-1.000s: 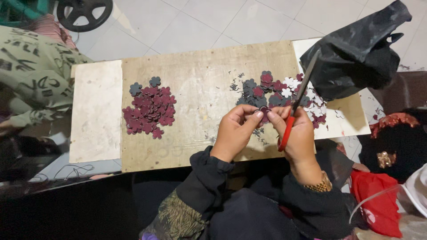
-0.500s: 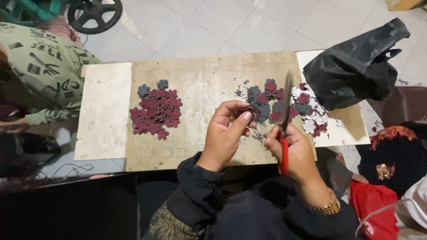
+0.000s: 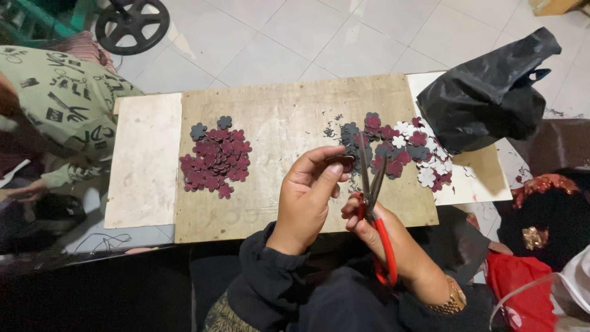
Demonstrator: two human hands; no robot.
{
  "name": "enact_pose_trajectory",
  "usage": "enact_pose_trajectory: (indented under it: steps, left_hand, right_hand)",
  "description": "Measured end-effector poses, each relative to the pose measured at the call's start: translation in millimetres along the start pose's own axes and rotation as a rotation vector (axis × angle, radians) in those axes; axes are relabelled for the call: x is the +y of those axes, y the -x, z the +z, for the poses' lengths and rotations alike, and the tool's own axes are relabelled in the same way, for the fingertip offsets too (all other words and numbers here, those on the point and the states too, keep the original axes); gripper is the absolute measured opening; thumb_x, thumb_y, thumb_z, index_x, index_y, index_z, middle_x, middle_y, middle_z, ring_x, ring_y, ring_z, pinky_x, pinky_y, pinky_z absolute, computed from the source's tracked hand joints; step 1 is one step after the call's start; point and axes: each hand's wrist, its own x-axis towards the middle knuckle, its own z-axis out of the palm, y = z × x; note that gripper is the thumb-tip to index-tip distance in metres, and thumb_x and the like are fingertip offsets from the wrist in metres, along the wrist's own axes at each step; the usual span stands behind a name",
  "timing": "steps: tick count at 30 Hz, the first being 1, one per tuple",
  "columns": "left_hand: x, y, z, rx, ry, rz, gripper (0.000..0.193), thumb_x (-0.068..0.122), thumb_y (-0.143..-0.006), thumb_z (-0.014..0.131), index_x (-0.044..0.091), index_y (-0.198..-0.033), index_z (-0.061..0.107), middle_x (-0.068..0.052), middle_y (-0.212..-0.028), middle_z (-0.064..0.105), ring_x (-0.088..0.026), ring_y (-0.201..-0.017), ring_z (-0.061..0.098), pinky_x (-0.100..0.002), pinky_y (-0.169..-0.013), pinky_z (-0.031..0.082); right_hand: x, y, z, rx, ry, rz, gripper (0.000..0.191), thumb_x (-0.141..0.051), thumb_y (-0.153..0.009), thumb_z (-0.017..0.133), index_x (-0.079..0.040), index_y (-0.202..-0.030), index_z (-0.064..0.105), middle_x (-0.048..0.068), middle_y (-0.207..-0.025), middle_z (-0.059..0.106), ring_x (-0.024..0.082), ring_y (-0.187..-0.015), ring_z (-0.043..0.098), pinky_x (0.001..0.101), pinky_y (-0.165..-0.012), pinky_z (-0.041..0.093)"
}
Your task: The person sits at a workbench and uses red-handled scissors to trim small notches into fabric flower-shaped cutouts, holding each piece in one hand while cutting with the other. Trimmed pieces are placed onto a growing pile of finished flower cutouts on the board.
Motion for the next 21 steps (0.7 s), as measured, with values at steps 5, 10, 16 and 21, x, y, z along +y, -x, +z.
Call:
enact_pose_trajectory:
  steps: [5,10,16,21]
  left_hand:
    - [-2.3,0.7,2.6,0.003,0.016,0.018,0.019,0.005,-0.099,0.066,0.006,-0.118,0.062,-0.004,-0.104,0.071,-0.008,-0.091,0.062,-0.023,-0.076,0.050]
    - [-2.6,6.7,-2.8,0.014,-0.008,0.001,0.013,0.006,-0.102,0.063,0.005,-0.114,0.062,-0.005,-0.104,0.070,-0.009,-0.092,0.064,-0.025,-0.074,0.051]
    - [3.8,7.4,-0.2,0.030,-0.024,0.046,0.015,0.007,-0.102,0.061,0.005,-0.117,0.061,-0.004,-0.106,0.070,-0.009,-0.094,0.064,-0.024,-0.074,0.052]
    - [7.0,9.5,5.9,-0.005,0.055,0.046,0.025,0.002,-0.098,0.063,0.006,-0.122,0.056,-0.006,-0.105,0.069,-0.008,-0.096,0.066,-0.024,-0.079,0.058]
  right_hand:
    - [-4.4,1.8,-0.3,-0.025,-0.005,0.009,0.062,-0.043,-0.097,0.062,0.001,-0.139,0.050,0.007,-0.120,0.062,0.015,-0.106,0.060,0.0330,-0.097,0.051]
    - [-3.0,2.9,2.6,-0.058,-0.029,0.016,0.066,-0.042,-0.097,0.064,0.001,-0.143,0.047,0.007,-0.123,0.061,0.016,-0.107,0.060,0.0337,-0.097,0.051]
    - [-3.3,1.0,6.6,-0.089,-0.064,0.010,0.071,-0.044,-0.096,0.065,0.001,-0.147,0.044,0.008,-0.125,0.059,0.016,-0.108,0.058,0.0332,-0.098,0.050]
    - [-8.7,2.5,6.6,-0.089,-0.051,-0.008,0.074,-0.047,-0.095,0.066,0.001,-0.147,0.044,0.009,-0.123,0.061,0.017,-0.108,0.058,0.0338,-0.098,0.049]
